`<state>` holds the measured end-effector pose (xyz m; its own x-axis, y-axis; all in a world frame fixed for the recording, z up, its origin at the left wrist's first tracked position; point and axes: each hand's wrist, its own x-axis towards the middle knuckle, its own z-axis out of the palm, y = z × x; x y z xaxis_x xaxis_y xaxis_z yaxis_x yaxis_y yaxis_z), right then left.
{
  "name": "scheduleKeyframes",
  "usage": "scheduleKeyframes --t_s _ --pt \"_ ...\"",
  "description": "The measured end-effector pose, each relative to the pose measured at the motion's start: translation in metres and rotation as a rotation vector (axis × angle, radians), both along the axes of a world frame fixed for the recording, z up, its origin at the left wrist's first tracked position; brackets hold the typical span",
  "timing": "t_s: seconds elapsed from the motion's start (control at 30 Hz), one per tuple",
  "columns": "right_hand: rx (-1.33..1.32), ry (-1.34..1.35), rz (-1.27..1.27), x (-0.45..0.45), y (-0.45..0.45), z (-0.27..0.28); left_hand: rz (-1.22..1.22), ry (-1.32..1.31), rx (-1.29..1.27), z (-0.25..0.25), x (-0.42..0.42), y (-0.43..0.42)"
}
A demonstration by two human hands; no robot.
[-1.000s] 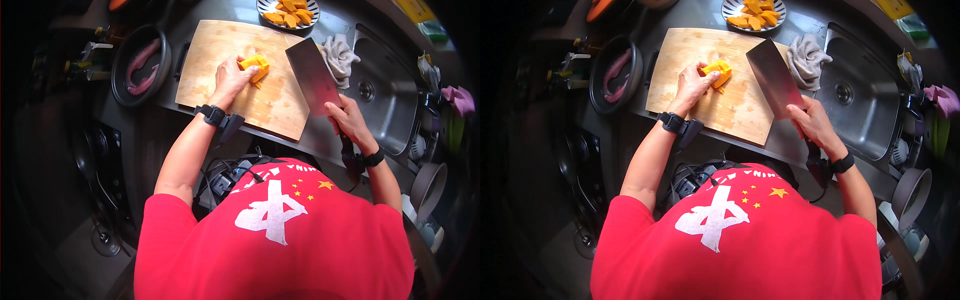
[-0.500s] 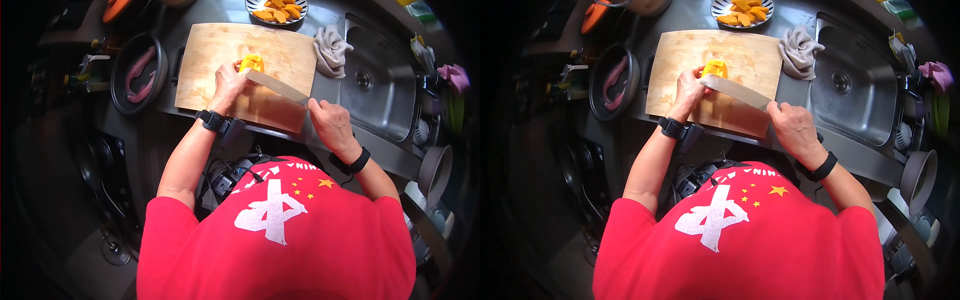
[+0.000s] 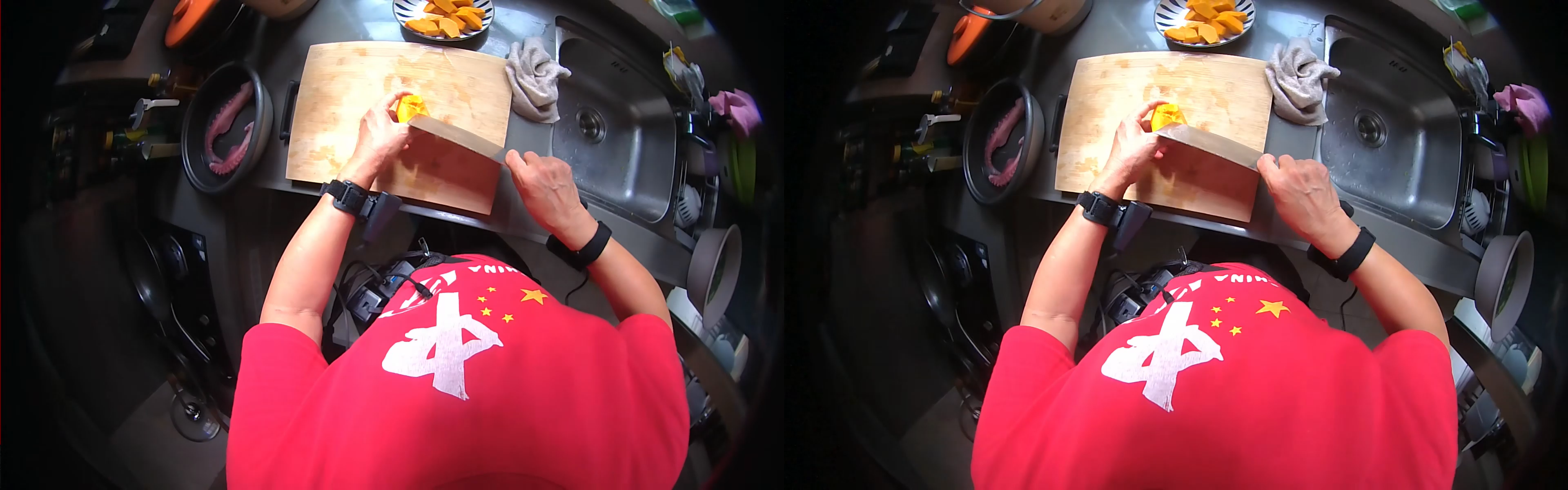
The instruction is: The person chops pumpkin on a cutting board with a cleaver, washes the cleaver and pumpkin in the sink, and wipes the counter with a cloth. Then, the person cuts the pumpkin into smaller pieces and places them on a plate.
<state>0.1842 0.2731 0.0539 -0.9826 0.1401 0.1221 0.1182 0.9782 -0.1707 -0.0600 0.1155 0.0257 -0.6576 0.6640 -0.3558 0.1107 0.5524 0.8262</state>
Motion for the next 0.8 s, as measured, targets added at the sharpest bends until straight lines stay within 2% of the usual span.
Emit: scheduleKeyframes --t_s 0.33,0.4,0.43,0.5,0.53,0.6,0.8 --pt "-0.024 -0.055 -0.013 -0.010 0.005 0.004 0.031 -0.057 0.043 -0.003 0.001 0.002" --pt "-0.190 -0.114 -0.077 -0.012 0.004 0.005 0.031 -0.058 0.013 0.002 0.001 0.002" --pt "-0.191 -0.115 -0.076 -0.013 0.004 0.003 0.033 -0.058 0.012 0.003 0.002 0.002" --pt "-0.637 -0.051 -0.176 -0.014 0.003 -0.001 0.072 -0.125 0.038 0.007 0.003 0.003" --pt "-0.637 -0.054 -0.171 -0.015 0.003 0.001 0.077 -0.126 0.038 0.010 0.004 0.003" --pt "-1.086 -0.248 -0.382 -0.018 0.000 0.011 0.085 -0.131 0.038 0.015 0.006 0.003" --pt "-1.169 -0.278 -0.415 -0.018 -0.001 0.018 0.031 -0.055 0.017 0.007 0.001 0.003"
